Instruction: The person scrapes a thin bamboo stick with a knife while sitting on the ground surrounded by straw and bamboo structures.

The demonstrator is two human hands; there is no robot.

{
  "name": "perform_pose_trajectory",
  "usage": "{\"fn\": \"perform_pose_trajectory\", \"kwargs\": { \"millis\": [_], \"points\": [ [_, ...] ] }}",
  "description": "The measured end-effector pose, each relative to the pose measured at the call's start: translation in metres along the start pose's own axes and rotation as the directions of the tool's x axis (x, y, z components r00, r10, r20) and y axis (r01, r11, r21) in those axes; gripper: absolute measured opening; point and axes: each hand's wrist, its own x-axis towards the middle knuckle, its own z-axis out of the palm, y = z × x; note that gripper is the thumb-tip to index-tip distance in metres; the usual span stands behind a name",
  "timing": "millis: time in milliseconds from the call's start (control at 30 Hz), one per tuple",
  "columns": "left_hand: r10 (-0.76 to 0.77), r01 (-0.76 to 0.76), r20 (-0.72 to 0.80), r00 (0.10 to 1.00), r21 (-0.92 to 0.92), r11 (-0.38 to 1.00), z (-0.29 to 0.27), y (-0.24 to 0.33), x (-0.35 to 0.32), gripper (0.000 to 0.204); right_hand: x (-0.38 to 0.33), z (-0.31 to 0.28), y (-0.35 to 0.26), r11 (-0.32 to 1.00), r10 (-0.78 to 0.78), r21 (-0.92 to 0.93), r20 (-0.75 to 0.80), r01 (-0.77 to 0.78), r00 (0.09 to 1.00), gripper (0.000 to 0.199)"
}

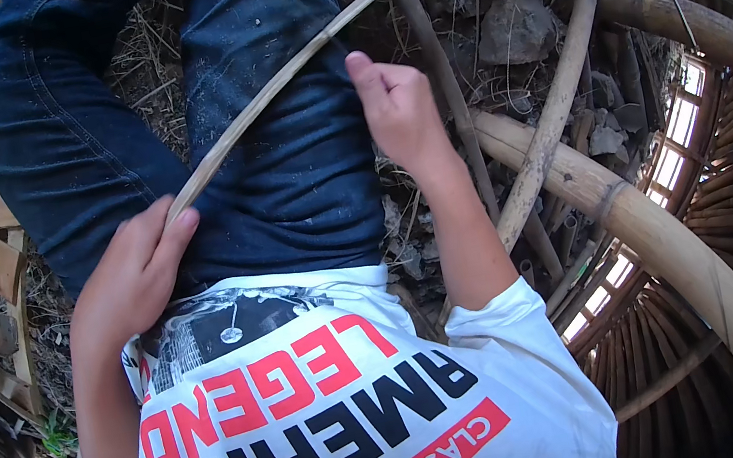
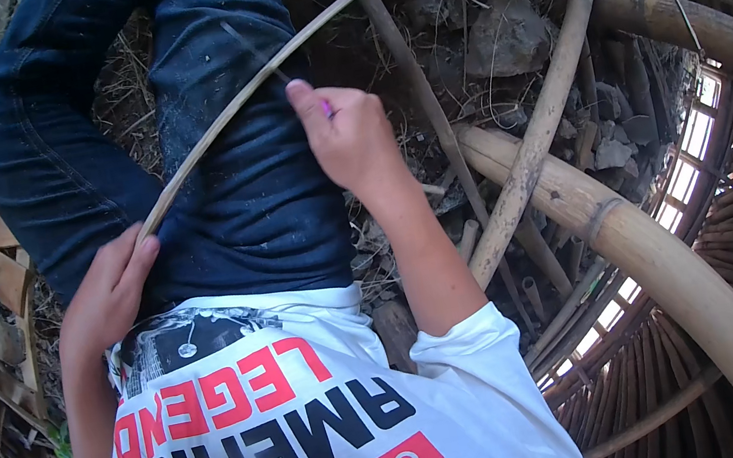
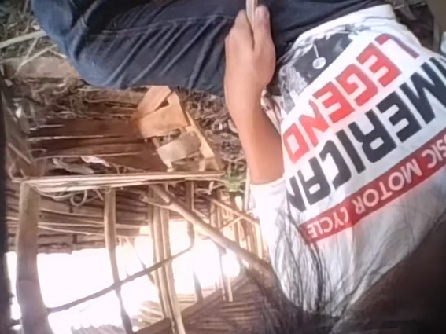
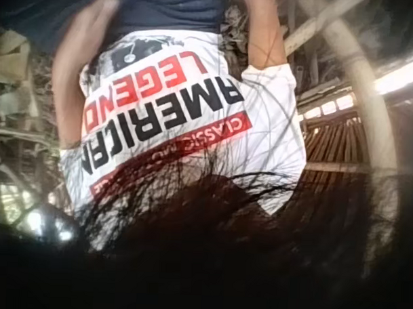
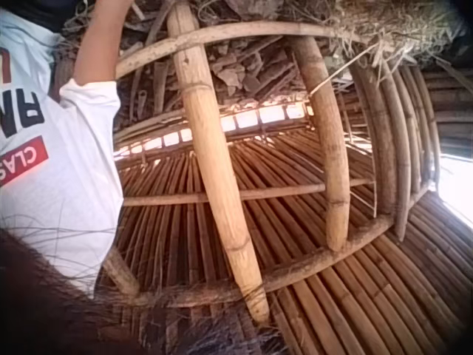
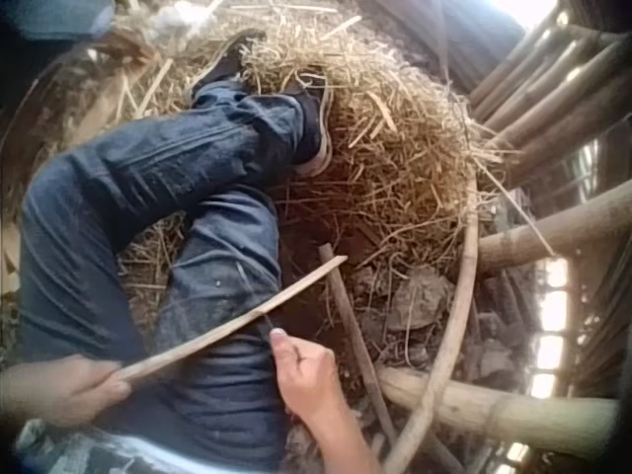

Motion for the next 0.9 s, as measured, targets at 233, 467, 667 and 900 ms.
{"fn": "perform_pose_trajectory", "kwargs": {
  "millis": [233,467,667,900],
  "points": [
    [-0.019,0.022,-0.033,0.999,0.087,0.996,0.008,0.015,0.001,0.04,0.002,0.013,0.013,0.992,-0.102,0.07,-0.041,0.105,0.994,0.054],
    [0.005,-0.005,-0.009,1.0,0.043,0.999,0.01,0.0,0.01,0.046,-0.006,0.016,0.026,0.99,-0.115,0.07,-0.055,0.119,0.992,0.056],
    [0.026,-0.025,0.068,0.997,-0.015,1.0,0.007,0.0,0.015,0.05,0.009,0.012,0.015,0.99,-0.111,0.08,-0.076,0.117,0.991,0.056],
    [-0.093,0.1,0.102,0.99,-0.061,0.993,-0.001,-0.007,0.018,0.048,0.006,0.012,0.019,0.992,-0.116,0.048,-0.065,0.119,0.991,0.056]
  ]
}}
